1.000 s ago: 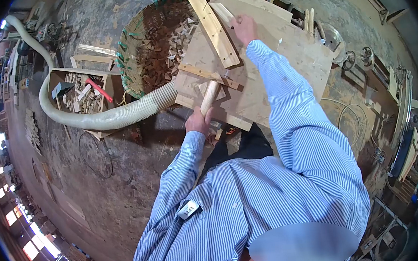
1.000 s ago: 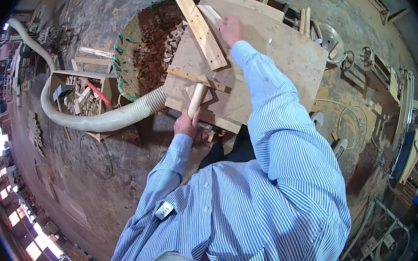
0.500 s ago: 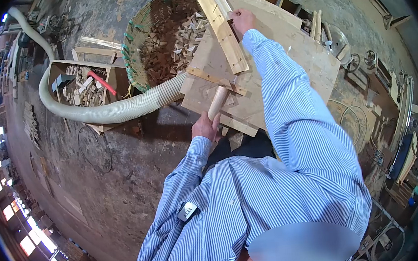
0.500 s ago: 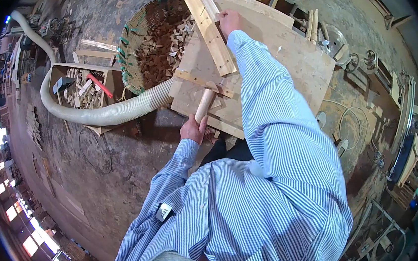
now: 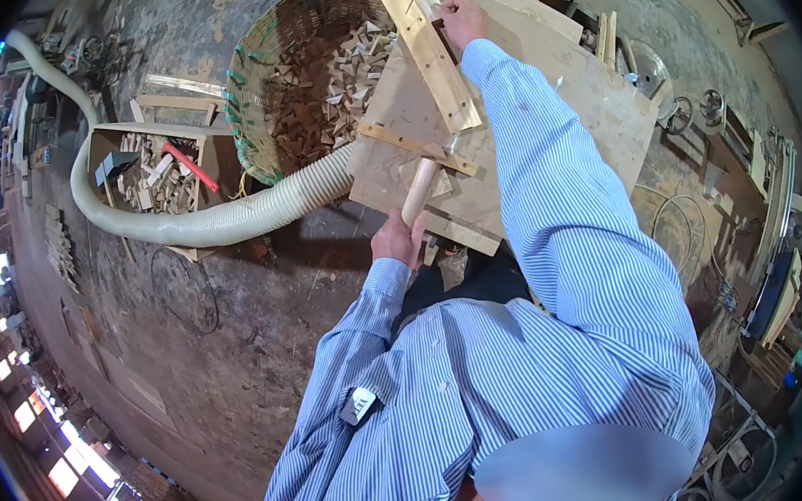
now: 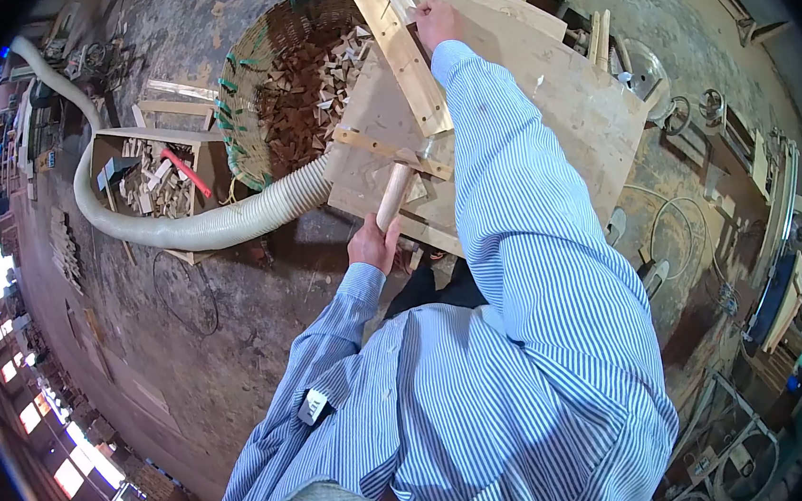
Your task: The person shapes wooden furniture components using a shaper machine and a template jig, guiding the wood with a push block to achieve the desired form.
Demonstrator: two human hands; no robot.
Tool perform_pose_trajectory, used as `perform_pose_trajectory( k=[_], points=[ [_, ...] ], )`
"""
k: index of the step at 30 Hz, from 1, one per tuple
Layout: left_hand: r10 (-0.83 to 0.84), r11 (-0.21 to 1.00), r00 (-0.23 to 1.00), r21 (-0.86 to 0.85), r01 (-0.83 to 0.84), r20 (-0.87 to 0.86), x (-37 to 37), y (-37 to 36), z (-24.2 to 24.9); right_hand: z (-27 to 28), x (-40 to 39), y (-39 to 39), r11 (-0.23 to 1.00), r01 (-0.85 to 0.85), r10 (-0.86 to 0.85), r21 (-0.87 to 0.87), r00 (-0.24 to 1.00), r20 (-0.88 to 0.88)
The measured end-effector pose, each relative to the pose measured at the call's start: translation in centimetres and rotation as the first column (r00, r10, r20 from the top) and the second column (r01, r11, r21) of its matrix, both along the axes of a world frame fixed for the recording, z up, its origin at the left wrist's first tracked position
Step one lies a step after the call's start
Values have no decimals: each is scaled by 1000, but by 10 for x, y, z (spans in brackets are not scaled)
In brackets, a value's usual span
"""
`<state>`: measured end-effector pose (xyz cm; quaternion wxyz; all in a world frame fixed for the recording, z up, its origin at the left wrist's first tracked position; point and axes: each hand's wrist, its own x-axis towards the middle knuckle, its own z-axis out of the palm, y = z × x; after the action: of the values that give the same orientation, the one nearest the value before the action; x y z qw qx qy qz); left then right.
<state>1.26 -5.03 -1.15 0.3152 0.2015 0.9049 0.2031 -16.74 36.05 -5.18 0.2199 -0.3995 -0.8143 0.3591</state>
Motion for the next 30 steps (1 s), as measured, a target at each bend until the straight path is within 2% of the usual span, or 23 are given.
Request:
perform_pose_trajectory(
  k=[1,3,4,6,9,18,26,28,29,30],
  points=[
    [-3,1000,1000,-5,3,-9,-2,5,1,2,-2,5,1000,2,-2,-2,1000,1],
    [0,1000,1000,-10,0,-11,-7,17,4,5,-6,13,964,-8,-18,-265,995,-96],
    [3,1000,1000,-12,-3,-13,-9,23,3,2,-9,20,963,-5,-21,-269,995,-97],
    [9,1000,1000,-3,-9,-26,-14,35,1,-4,-15,33,988,8,-19,-155,997,-73],
    [13,1000,999,-3,-13,-51,-21,56,-1,-9,-25,54,997,0,-3,-78,999,-40],
    [1,1000,993,-1,-1,-119,-35,93,-7,-24,-49,101,999,-3,3,45,1000,-14],
    [-2,1000,990,2,3,-141,-36,99,-4,-24,-48,97,996,-17,14,90,999,35],
    [-2,1000,989,-3,1,-146,-34,94,-5,-31,-45,86,970,51,-50,237,999,-12],
    [0,1000,989,-1,0,-146,-32,90,-6,-21,-40,79,970,50,-48,238,999,-11],
    [-2,1000,989,-2,2,-147,-30,86,-6,-10,-33,71,990,20,-19,142,1000,-6]
  ],
)
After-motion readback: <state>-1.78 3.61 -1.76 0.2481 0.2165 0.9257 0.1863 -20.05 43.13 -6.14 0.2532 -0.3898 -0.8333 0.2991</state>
